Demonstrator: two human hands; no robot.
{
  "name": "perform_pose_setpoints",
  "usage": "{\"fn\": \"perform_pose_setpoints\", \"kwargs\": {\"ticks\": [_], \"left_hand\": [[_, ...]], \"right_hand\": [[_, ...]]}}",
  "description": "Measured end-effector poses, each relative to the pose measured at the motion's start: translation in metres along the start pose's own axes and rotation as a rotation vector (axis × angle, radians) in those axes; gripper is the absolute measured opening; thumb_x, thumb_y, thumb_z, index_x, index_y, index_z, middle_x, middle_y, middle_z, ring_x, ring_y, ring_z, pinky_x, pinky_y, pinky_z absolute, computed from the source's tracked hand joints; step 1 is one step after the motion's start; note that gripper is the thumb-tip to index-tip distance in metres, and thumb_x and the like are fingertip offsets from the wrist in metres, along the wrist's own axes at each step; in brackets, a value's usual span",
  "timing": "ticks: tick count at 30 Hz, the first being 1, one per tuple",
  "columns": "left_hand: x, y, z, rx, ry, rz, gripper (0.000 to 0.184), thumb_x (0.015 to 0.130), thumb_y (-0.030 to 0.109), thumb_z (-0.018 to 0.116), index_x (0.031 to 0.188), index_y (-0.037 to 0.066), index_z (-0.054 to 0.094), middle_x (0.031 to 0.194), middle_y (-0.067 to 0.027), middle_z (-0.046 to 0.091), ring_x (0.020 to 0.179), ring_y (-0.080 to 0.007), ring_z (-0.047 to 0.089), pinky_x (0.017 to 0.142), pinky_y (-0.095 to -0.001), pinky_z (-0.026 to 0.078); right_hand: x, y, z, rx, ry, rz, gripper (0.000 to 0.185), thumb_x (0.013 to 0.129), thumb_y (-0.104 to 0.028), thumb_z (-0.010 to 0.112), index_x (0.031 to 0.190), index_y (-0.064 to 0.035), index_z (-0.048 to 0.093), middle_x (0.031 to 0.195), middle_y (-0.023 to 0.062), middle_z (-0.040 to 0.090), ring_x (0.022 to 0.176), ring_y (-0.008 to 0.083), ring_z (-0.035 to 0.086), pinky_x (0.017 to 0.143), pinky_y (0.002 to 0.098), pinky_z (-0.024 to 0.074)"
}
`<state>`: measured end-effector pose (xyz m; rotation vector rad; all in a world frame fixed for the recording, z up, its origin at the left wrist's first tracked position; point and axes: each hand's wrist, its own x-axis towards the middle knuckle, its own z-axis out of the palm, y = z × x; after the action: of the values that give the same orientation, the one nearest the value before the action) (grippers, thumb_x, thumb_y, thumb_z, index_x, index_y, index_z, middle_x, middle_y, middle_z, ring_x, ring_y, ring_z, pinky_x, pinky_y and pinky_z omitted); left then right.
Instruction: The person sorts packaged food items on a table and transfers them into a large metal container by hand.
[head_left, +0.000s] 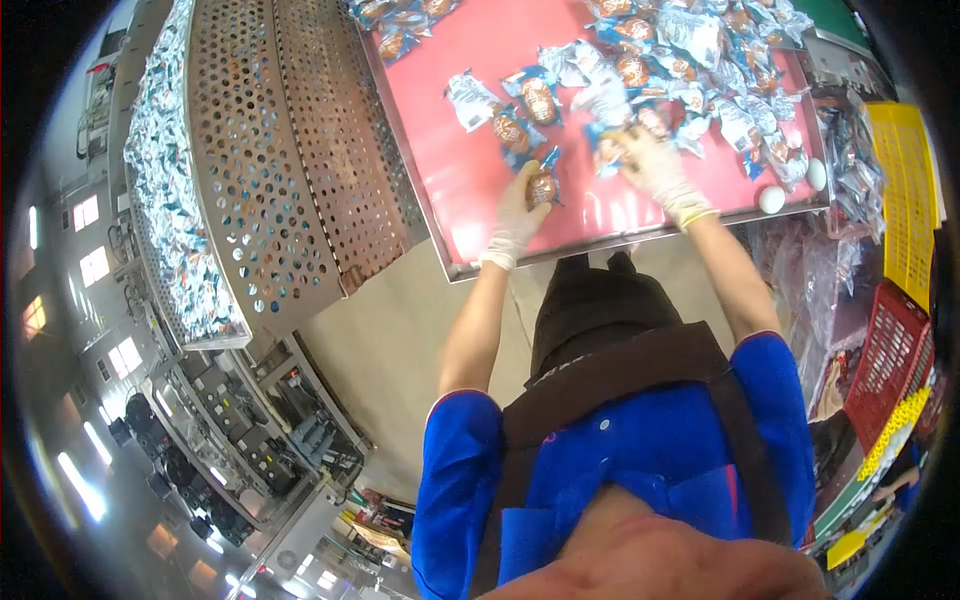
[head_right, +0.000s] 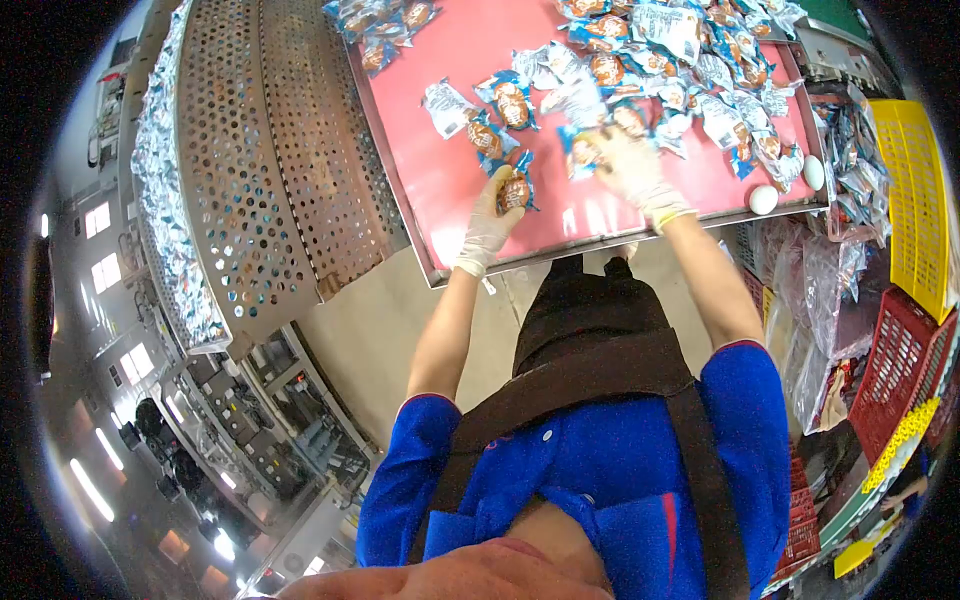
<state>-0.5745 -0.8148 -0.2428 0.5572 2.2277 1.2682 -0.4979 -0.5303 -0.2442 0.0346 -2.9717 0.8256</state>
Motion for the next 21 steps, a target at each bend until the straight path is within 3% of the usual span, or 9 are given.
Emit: {"fn": "perform_pose_setpoints", "kwargs": {"ticks": [5,8,9,11,12,14,17,18,21], "left_hand": [[-0.014,0.052,0.009,0.782,0.107,0.013,0.08,0.076,0.02,0.081,0.148,0.013,0.047,0.136,-0.0199,0.056,0.118,-0.0363,0.057,0.103,-0.0466,0.046],[0.007,0.059,0.003,0.814,0.053,-0.078,0.078,0.078,0.032,0.082,0.146,0.013,0.049,0.122,-0.021,0.064,0.109,-0.0384,0.062,0.097,-0.0462,0.05],[0.012,0.047,0.004,0.573,0.089,-0.103,0.073,0.081,0.032,0.08,0.145,0.011,0.05,0.122,-0.0205,0.064,0.108,-0.0368,0.063,0.096,-0.0449,0.05],[0.016,0.022,0.01,0.091,0.148,-0.149,0.064,0.087,0.032,0.075,0.142,0.008,0.054,0.122,-0.0195,0.064,0.107,-0.0336,0.064,0.094,-0.0421,0.051],[0.011,0.019,0.015,-0.572,0.176,-0.286,0.054,0.094,0.032,0.068,0.138,0.001,0.056,0.121,-0.0162,0.064,0.107,-0.025,0.064,0.093,-0.0366,0.051],[-0.002,0.015,0.015,-0.528,0.154,-0.356,0.054,0.096,0.03,0.066,0.139,-0.001,0.055,0.121,-0.0143,0.064,0.108,-0.0214,0.062,0.092,-0.0345,0.051],[-0.014,0.005,0.016,-0.277,0.142,-0.28,0.053,0.095,0.027,0.066,0.139,-0.001,0.056,0.122,-0.0148,0.064,0.108,-0.0205,0.062,0.091,-0.0342,0.051],[-0.014,0.004,0.014,-0.119,0.13,-0.242,0.053,0.095,0.026,0.067,0.138,-0.001,0.056,0.121,-0.0144,0.064,0.107,-0.0205,0.062,0.091,-0.0344,0.05],[-0.019,0.006,0.009,0.224,0.155,-0.174,0.05,0.094,0.022,0.068,0.136,-0.001,0.058,0.117,-0.0127,0.063,0.104,-0.021,0.063,0.089,-0.035,0.052]], "right_hand": [[-0.016,-0.017,-0.038,-0.024,0.182,0.187,0.037,0.079,-0.018,0.077,0.114,-0.0101,0.069,0.109,0.0123,0.061,0.101,0.0322,0.06,0.093,0.0455,0.0486],[-0.036,-0.009,-0.018,0.793,0.202,0.65,0.019,0.089,-0.018,0.075,0.104,-0.0077,0.071,0.088,0.0039,0.064,0.076,0.0173,0.061,0.071,0.0325,0.0496],[-0.041,-0.008,-0.015,1.144,0.144,0.851,0.016,0.091,-0.018,0.074,0.102,-0.0077,0.07,0.083,0.0019,0.065,0.071,0.0139,0.061,0.067,0.0294,0.0488],[-0.044,-0.012,0.0,1.199,0.122,0.93,0.01,0.093,-0.017,0.073,0.097,-0.0079,0.069,0.075,-0.0008,0.065,0.061,0.0078,0.055,0.061,0.0228,0.0445],[-0.042,-0.011,0.011,1.14,0.093,1.015,0.01,0.093,-0.016,0.073,0.096,-0.0073,0.069,0.075,-0.0004,0.065,0.059,0.0083,0.053,0.061,0.0231,0.0446],[-0.046,-0.007,0.019,1.106,0.149,1.152,0.017,0.091,-0.016,0.075,0.098,-0.0048,0.065,0.082,0.0029,0.064,0.069,0.0126,0.058,0.066,0.0272,0.0481],[-0.057,-0.01,0.017,0.414,0.551,0.734,0.028,0.087,-0.017,0.077,0.107,-0.0041,0.062,0.094,0.0078,0.063,0.089,0.0206,0.064,0.076,0.0337,0.0509],[-0.064,-0.016,-0.004,0.344,0.453,0.732,0.039,0.084,-0.02,0.078,0.115,-0.0044,0.059,0.107,0.014,0.061,0.105,0.0285,0.062,0.086,0.0394,0.0506],[-0.06,-0.044,-0.027,0.27,0.277,0.466,0.043,0.083,-0.025,0.077,0.117,-0.0052,0.059,0.111,0.0169,0.06,0.105,0.0328,0.062,0.089,0.0416,0.0505]]}}
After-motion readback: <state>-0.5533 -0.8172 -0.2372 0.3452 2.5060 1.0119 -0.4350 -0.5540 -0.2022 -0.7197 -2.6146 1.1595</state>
